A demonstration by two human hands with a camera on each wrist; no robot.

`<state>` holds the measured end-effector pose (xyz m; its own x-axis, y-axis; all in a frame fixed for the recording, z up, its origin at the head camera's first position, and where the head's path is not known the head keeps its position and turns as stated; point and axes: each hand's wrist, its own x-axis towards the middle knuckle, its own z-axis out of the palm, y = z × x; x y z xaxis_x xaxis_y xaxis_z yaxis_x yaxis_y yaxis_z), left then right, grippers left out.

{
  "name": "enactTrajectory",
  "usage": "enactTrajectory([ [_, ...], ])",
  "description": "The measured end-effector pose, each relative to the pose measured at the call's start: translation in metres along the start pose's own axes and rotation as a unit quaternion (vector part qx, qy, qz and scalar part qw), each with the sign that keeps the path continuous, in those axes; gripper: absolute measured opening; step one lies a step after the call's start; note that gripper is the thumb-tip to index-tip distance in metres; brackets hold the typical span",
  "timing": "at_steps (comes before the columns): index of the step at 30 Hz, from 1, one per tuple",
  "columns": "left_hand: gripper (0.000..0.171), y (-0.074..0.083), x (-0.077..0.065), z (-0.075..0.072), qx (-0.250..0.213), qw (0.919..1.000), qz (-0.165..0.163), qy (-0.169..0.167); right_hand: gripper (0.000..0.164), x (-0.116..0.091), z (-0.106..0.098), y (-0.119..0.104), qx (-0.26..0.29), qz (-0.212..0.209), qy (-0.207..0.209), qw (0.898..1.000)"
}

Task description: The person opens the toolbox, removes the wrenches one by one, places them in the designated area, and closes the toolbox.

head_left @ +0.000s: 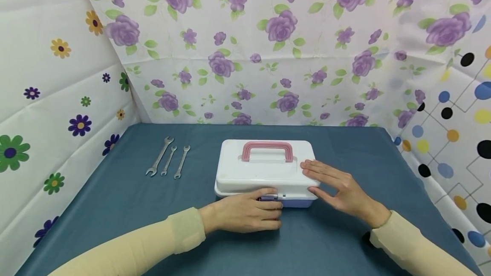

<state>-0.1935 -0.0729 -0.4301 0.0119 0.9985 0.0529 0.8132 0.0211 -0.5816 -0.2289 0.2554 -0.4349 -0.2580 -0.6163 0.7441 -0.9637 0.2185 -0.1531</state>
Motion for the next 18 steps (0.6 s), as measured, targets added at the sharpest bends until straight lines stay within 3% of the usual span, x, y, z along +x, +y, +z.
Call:
enactTrajectory([
  [4, 0.027, -0.003, 0.0, -0.002, -0.031, 0.9983, -0.018, 0.046, 0.049, 0.0, 0.001, -0.001, 0.0, 0.004, -0.001, 1.0],
  [8, 0.03, -0.008, -0.002, -0.006, -0.03, 0.9956, -0.038, 0.081, 0.049, -0.001, 0.001, -0.001, 0.001, 0.002, 0.002, 1.0],
  [18, 0.04, -0.018, -0.008, -0.01, 0.059, 0.9888, -0.068, 0.119, 0.049, -0.001, 0.002, -0.001, -0.007, 0.004, 0.004, 1.0],
])
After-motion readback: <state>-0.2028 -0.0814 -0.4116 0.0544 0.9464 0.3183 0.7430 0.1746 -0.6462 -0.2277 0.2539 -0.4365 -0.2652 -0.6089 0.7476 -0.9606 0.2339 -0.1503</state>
